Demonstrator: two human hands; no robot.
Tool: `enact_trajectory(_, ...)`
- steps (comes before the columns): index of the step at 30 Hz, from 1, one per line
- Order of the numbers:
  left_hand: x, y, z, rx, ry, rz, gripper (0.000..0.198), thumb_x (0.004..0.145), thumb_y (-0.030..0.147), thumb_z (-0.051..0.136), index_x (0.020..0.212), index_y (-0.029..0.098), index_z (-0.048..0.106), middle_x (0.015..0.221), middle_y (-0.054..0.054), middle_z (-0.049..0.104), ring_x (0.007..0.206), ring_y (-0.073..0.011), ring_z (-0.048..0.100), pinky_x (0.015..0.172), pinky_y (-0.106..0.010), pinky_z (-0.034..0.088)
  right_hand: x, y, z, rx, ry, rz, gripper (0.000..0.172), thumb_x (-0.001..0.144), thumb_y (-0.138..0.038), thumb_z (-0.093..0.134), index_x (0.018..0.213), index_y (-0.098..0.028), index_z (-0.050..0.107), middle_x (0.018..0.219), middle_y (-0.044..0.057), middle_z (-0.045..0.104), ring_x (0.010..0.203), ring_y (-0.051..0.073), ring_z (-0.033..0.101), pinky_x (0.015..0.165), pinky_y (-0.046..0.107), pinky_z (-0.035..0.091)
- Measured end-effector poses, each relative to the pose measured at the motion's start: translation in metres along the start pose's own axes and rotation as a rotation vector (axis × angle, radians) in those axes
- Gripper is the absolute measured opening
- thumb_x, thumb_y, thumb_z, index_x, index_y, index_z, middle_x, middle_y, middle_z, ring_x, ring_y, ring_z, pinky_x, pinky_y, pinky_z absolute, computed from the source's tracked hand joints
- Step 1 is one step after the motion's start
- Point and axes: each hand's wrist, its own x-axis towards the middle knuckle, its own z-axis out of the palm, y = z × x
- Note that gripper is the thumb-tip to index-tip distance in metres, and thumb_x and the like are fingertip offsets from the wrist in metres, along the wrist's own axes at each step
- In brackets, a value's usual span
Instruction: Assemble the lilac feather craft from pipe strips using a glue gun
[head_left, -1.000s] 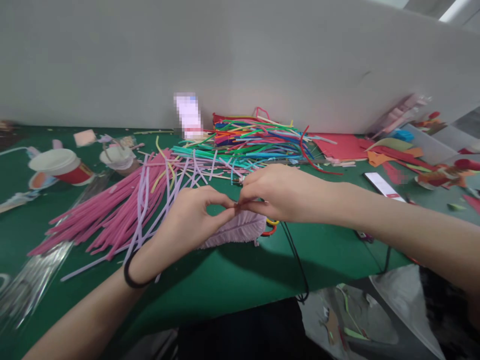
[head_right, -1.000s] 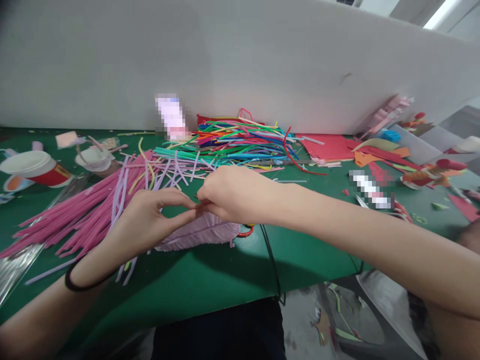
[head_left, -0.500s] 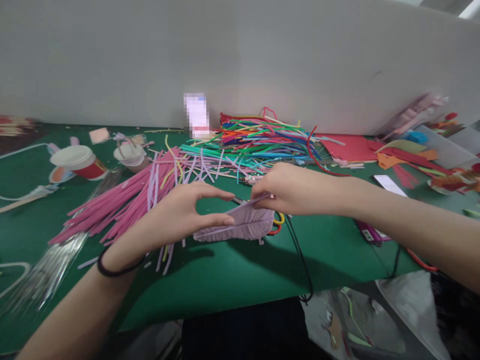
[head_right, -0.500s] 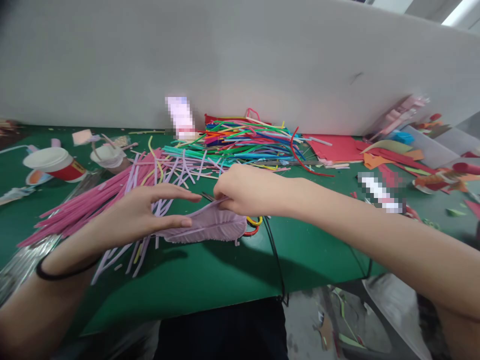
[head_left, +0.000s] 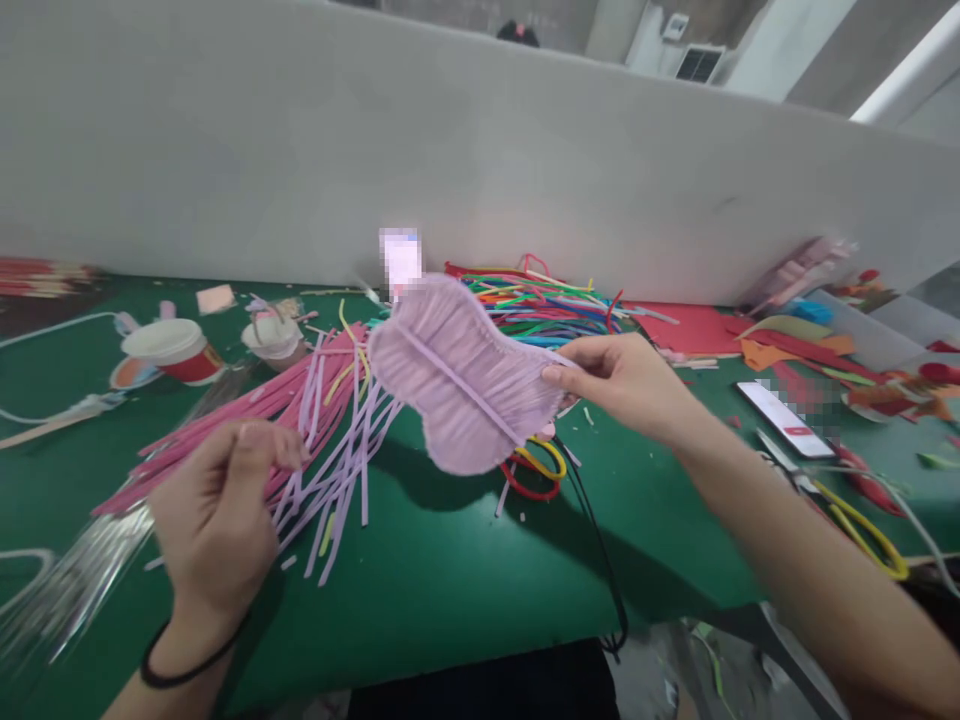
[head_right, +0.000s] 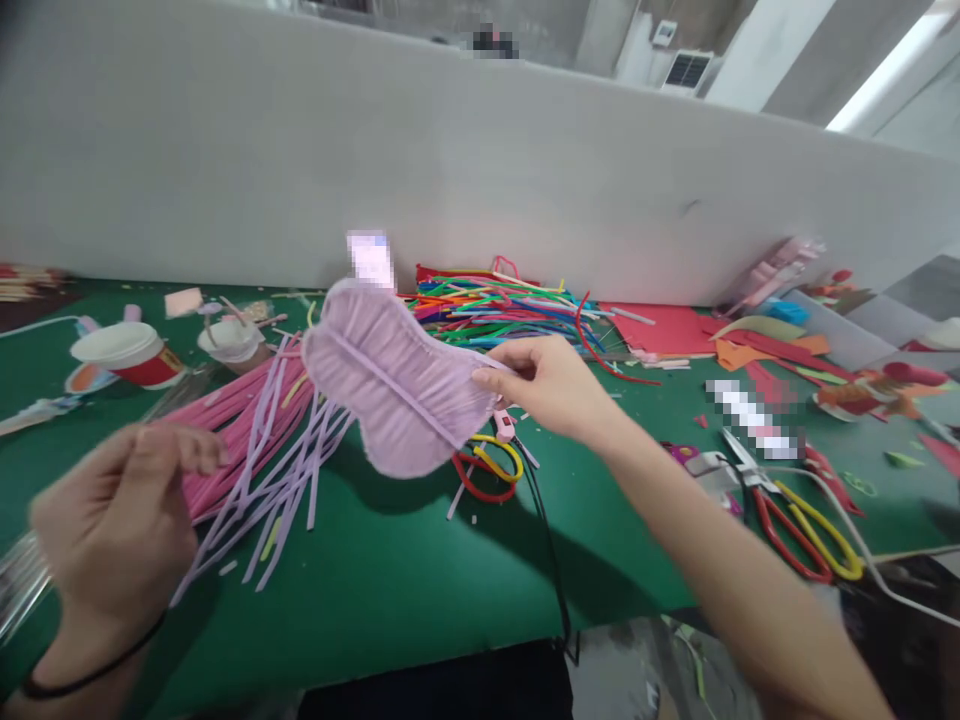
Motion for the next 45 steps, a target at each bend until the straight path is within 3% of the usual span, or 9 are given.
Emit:
enact_trajectory(5,0.019,-0.001,0.019,-0.242,-0.031,-0.103,0.057,0.073,0.071,0.07,0.106,0.025,0.074,0.09,-0.006,0.08,0.107,-0.0305,0.07,0.086,-0.04,0.059,-0.017,0.019,0.054,0.439,0.286,0.075,0.032,0.078,-0.052,0.074,0.088,-0.022,0.076,0.08,0.002,0.075,0.066,0.017,0.068,0.058,0.029,0.056)
enact_trajectory(9,0.028,-0.015,0.023,-0.658,-0.172,-0.295,0.071,0.067,0.08,0.068,0.11,0.025,0.073,0.098,-0.008,0.08,0.109,-0.0334,0.07,0.087,-0.041,0.06,-0.018,0.028,0.091,0.573,0.235,0.121,0.031,0.076,-0.052,0.076,0.088,-0.024,0.077,0.086,0.003,0.076,0.075,0.019,0.07,0.069,0.032,0.061)
enact_trajectory(11,0.031,-0.021,0.027,-0.782,-0.178,-0.409,0.063,0.069,0.064,0.079,0.116,0.025,0.07,0.105,-0.008,0.079,0.109,-0.0328,0.071,0.088,-0.04,0.06,-0.016,0.031,0.097,0.578,0.156,0.146,0.032,0.075,-0.052,0.076,0.088,-0.023,0.077,0.085,0.003,0.076,0.075,0.019,0.071,0.07,0.033,0.061)
enact_trajectory(15,0.035,-0.026,0.037,-0.819,-0.165,-0.506,0.053,0.071,0.035,0.087,0.119,0.023,0.069,0.113,-0.008,0.078,0.101,-0.0292,0.074,0.087,-0.037,0.062,-0.011,0.037,0.088,0.479,0.021,0.142,0.034,0.074,-0.046,0.08,0.098,-0.023,0.078,0.097,0.004,0.078,0.088,0.021,0.073,0.084,0.035,0.059)
enact_trajectory(20,0.031,-0.029,0.043,-0.786,-0.174,-0.555,0.042,0.076,0.031,0.083,0.116,0.022,0.072,0.111,-0.007,0.078,0.098,-0.0276,0.075,0.096,-0.042,0.059,-0.005,0.037,0.076,0.425,0.171,0.121,0.033,0.077,-0.05,0.077,0.096,-0.023,0.079,0.098,0.006,0.079,0.09,0.021,0.073,0.08,0.034,0.057)
enact_trajectory(25,0.027,-0.029,0.044,-0.776,-0.217,-0.554,0.035,0.081,0.028,0.08,0.115,0.024,0.073,0.121,-0.004,0.075,0.103,-0.0247,0.074,0.098,-0.039,0.057,0.0,0.036,0.082,0.344,0.185,0.087,0.023,0.074,-0.044,0.08,0.084,-0.024,0.08,0.086,0.004,0.079,0.08,0.019,0.072,0.074,0.032,0.057)
enact_trajectory(31,0.024,-0.025,0.045,-0.784,-0.213,-0.588,0.039,0.078,0.031,0.082,0.115,0.022,0.072,0.113,-0.003,0.078,0.099,-0.0248,0.075,0.093,-0.038,0.06,0.0,0.039,0.085,0.288,0.158,0.083,0.023,0.075,-0.044,0.078,0.081,-0.022,0.079,0.085,0.005,0.079,0.075,0.018,0.07,0.07,0.032,0.055)
enact_trajectory(39,0.022,-0.028,0.046,-0.755,-0.206,-0.562,0.047,0.079,0.029,0.082,0.124,0.025,0.068,0.107,-0.002,0.08,0.098,-0.0246,0.075,0.1,-0.041,0.056,0.003,0.045,0.087,0.419,0.081,0.088,0.017,0.074,-0.038,0.081,0.079,-0.022,0.078,0.079,0.002,0.076,0.072,0.015,0.065,0.07,0.029,0.051)
enact_trajectory(45,0.022,-0.027,0.044,-0.789,-0.222,-0.595,0.041,0.079,0.027,0.082,0.118,0.022,0.071,0.107,-0.003,0.079,0.101,-0.0244,0.075,0.1,-0.04,0.057,0.004,0.048,0.088,0.721,-0.086,0.204,0.018,0.066,-0.033,0.088,0.074,-0.021,0.076,0.07,-0.002,0.071,0.065,0.009,0.06,0.064,0.023,0.046)
